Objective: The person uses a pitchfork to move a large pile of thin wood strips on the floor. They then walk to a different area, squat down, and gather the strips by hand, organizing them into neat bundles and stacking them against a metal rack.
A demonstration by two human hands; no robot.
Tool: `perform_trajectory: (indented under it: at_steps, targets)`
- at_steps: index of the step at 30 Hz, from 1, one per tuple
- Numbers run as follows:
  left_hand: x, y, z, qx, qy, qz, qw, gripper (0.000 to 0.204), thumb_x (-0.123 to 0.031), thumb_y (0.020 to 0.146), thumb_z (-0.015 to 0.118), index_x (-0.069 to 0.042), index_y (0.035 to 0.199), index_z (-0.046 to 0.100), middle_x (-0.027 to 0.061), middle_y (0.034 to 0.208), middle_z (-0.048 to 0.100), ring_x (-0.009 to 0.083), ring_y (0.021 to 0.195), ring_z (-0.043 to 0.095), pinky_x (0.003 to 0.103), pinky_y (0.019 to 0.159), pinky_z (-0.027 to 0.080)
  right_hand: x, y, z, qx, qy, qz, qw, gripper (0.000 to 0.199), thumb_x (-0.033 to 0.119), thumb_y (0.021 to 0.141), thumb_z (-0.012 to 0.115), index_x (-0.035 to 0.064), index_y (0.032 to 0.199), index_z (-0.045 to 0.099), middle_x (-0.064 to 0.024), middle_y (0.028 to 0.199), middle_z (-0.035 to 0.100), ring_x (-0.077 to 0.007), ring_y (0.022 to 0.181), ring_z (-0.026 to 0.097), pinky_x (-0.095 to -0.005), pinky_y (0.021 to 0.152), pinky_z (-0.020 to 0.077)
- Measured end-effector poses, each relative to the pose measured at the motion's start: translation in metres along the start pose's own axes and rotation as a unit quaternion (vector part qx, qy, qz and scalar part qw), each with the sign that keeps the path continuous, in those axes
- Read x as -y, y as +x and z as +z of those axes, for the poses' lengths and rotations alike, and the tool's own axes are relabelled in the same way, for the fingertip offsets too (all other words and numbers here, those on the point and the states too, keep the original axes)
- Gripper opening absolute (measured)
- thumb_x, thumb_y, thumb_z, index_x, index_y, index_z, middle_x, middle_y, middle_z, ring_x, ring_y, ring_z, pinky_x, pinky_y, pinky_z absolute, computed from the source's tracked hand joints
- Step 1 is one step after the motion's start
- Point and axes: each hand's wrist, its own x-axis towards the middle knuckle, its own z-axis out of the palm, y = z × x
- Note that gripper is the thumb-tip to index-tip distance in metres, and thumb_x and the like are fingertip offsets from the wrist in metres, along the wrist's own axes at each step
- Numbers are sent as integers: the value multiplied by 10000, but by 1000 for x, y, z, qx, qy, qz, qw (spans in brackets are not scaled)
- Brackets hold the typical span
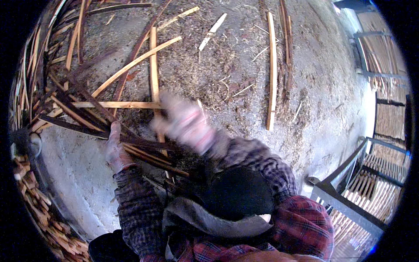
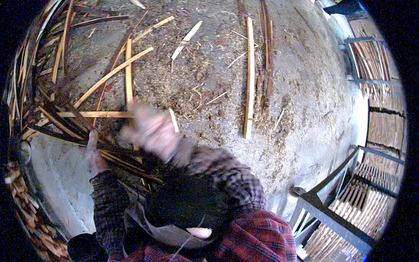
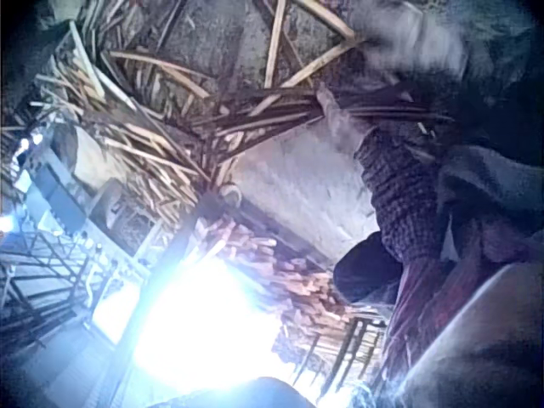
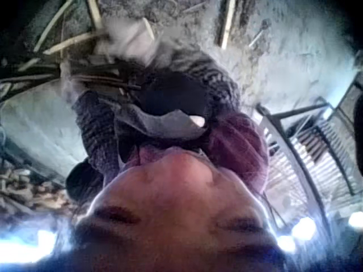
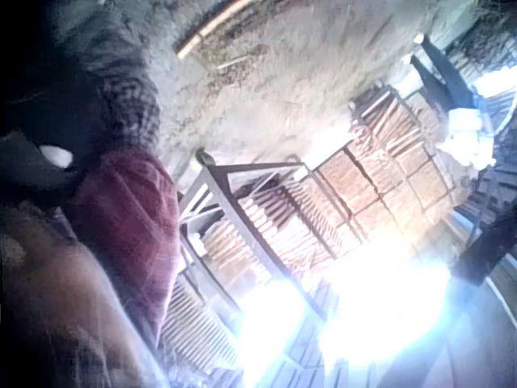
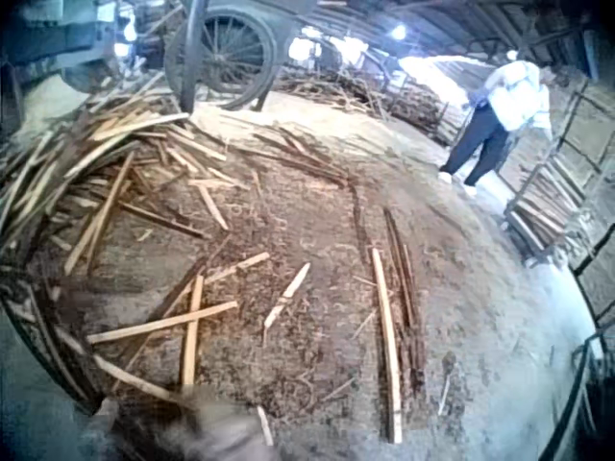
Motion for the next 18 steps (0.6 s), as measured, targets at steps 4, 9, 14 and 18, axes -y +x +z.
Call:
perform_trajectory:
  at_steps: [4, 9, 14, 18]
  targets:
    - [5, 10, -12, -32, 2, 33, 999, 377, -259, 807, 639, -33, 1093, 541, 89, 999, 599, 217, 832, 589, 354, 742, 492, -84, -21, -128, -237, -185, 356, 885, 942, 410, 689, 726, -25, 1345, 210, -207, 1209, 468, -274, 1061, 516, -334, 878, 463]
    - [11, 16, -11, -46, -19, 24, 998, 414, -207, 777, 666, -22, 1121, 530, 88, 1023, 591, 210, 839, 584, 342, 755, 488, -184, -83, -120, -311, -361, 476, 739, 983, 529, 592, 731, 54, 1326, 281, -193, 1307, 388, -352, 1188, 401, -448, 965, 361]
    - [10, 13, -15, -60, -28, 22, 998, 462, -155, 747, 692, -10, 1150, 518, 88, 1048, 583, 204, 846, 579, 330, 768, 484, -175, -103, -153, -261, -388, 469, 749, 981, 485, 612, 737, 90, 1348, 221, -178, 1301, 392, -351, 1181, 391, -461, 944, 368]
    - [16, 12, -11, -47, -29, -1, 998, 457, -127, 742, 694, -6, 1147, 519, 86, 1048, 579, 201, 842, 581, 331, 759, 489, -232, -122, -189, -233, -266, 649, 674, 1034, 667, 626, 629, 137, 1383, 164, -179, 1386, 288, -339, 1267, 306, -464, 994, 326]
